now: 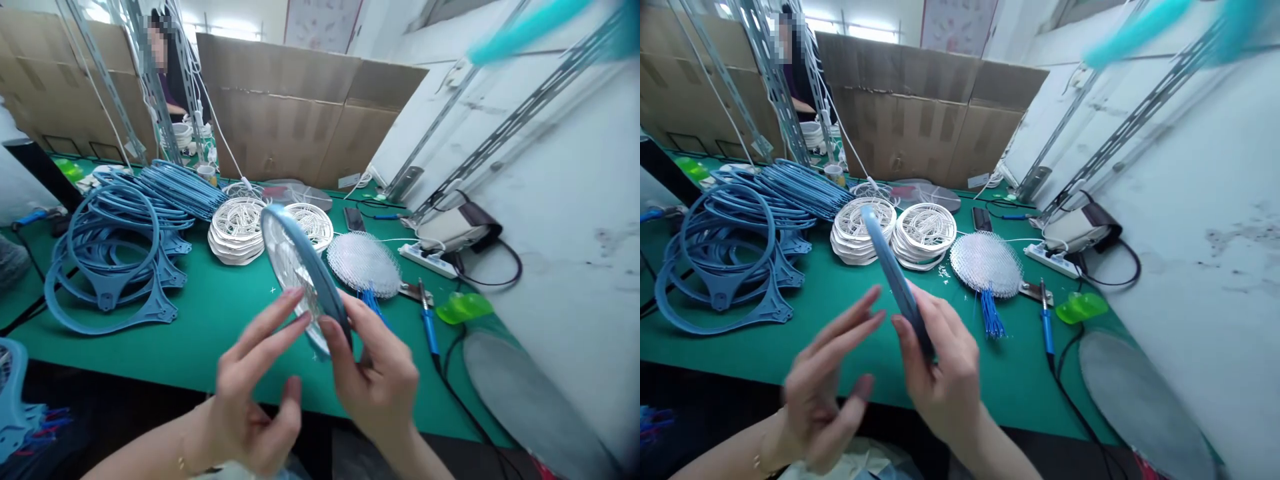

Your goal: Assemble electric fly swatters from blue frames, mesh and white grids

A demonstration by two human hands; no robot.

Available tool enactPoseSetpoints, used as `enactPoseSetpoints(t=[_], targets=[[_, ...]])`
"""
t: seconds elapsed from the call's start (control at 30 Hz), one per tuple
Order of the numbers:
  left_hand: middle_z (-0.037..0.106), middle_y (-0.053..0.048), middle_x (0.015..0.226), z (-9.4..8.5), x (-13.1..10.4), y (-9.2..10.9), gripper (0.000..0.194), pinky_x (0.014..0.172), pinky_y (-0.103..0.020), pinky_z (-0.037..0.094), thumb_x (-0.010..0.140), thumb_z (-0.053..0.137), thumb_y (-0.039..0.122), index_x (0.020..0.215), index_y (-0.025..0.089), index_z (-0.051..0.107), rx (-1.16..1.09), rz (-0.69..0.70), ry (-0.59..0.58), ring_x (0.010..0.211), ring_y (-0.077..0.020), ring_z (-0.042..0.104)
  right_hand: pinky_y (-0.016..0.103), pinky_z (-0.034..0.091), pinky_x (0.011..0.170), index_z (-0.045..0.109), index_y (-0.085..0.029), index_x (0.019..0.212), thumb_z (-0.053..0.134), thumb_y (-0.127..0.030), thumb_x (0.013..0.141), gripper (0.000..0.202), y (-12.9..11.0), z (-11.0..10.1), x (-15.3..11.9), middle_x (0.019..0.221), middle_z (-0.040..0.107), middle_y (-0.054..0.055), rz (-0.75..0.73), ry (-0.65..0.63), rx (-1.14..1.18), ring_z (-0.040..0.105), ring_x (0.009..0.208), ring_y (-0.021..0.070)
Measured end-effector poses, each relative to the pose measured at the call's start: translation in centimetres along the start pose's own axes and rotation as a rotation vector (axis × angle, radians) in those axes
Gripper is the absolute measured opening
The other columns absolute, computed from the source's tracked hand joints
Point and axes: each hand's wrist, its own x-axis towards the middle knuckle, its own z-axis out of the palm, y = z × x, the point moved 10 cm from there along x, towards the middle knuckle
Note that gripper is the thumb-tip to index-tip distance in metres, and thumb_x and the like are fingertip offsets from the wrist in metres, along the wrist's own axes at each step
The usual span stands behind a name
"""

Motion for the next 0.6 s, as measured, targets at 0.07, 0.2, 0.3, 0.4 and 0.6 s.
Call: enactPoseSetpoints(t=[0.07,0.2,0.3,0.4,0.6], targets=[[0.048,0.002,0.153,-4.1,0.8,1.7,0.067,0.116,-0.045,0.044,0.085,0.063,0.022,0.149,0.034,0.048,0.248,0.061,0.167,0.138,-0.0308,0.049,0.034,0.061,0.078,0.06,-0.031,0.132,0.057,-0.022,0.098,0.036,-1.1,-0.6,1.3,0.109,0.072,0.007,-0.124,-0.155,-0.093,0.071,0.094,0.0242],[0.062,0.001,0.139,-3.6,2.4,1.7,0.062,0.111,-0.038,0.046,0.087,0.071,0.034,0.146,0.035,0.051,0.29,0.083,-0.208,0.126,-0.0276,0.06,0.027,0.058,0.065,0.061,-0.029,0.128,0.055,-0.028,0.1,0.029,-3.0,-0.3,1.3,0.098,0.072,0.007,-0.255,-0.427,-0.115,0.07,0.082,0.0197],[0.077,0.001,0.104,-0.8,0.4,-1.8,0.028,0.075,-0.023,0.057,0.096,0.062,0.027,0.123,0.031,0.07,-0.046,-0.216,-0.496,0.085,-0.0165,0.073,0.025,0.058,0.066,0.063,-0.029,0.127,0.061,-0.03,0.097,0.03,-2.3,0.2,-0.4,0.096,0.071,0.007,-0.218,-0.419,-0.069,0.069,0.08,0.0177],[0.076,-0.001,0.084,0.7,-3.8,-5.7,0.016,0.061,-0.021,0.05,0.092,0.068,0.033,0.1,0.024,0.077,-0.259,-0.583,-0.502,0.066,-0.0139,0.066,0.025,0.058,0.067,0.064,-0.031,0.13,0.068,-0.023,0.093,0.038,0.3,0.9,-3.5,0.094,0.07,0.005,-0.118,-0.343,-0.013,0.07,0.08,0.017],[0.065,-0.004,0.069,3.7,-13.1,-9.0,0.045,0.049,-0.022,0.033,0.082,0.072,0.054,0.103,0.015,0.079,-0.608,-1.103,-0.651,0.055,-0.0107,0.044,0.024,0.057,0.061,0.067,-0.03,0.13,0.068,-0.017,0.091,0.042,3.4,3.8,-10.0,0.088,0.069,0.004,0.047,-0.375,0.176,0.067,0.074,0.0156]])
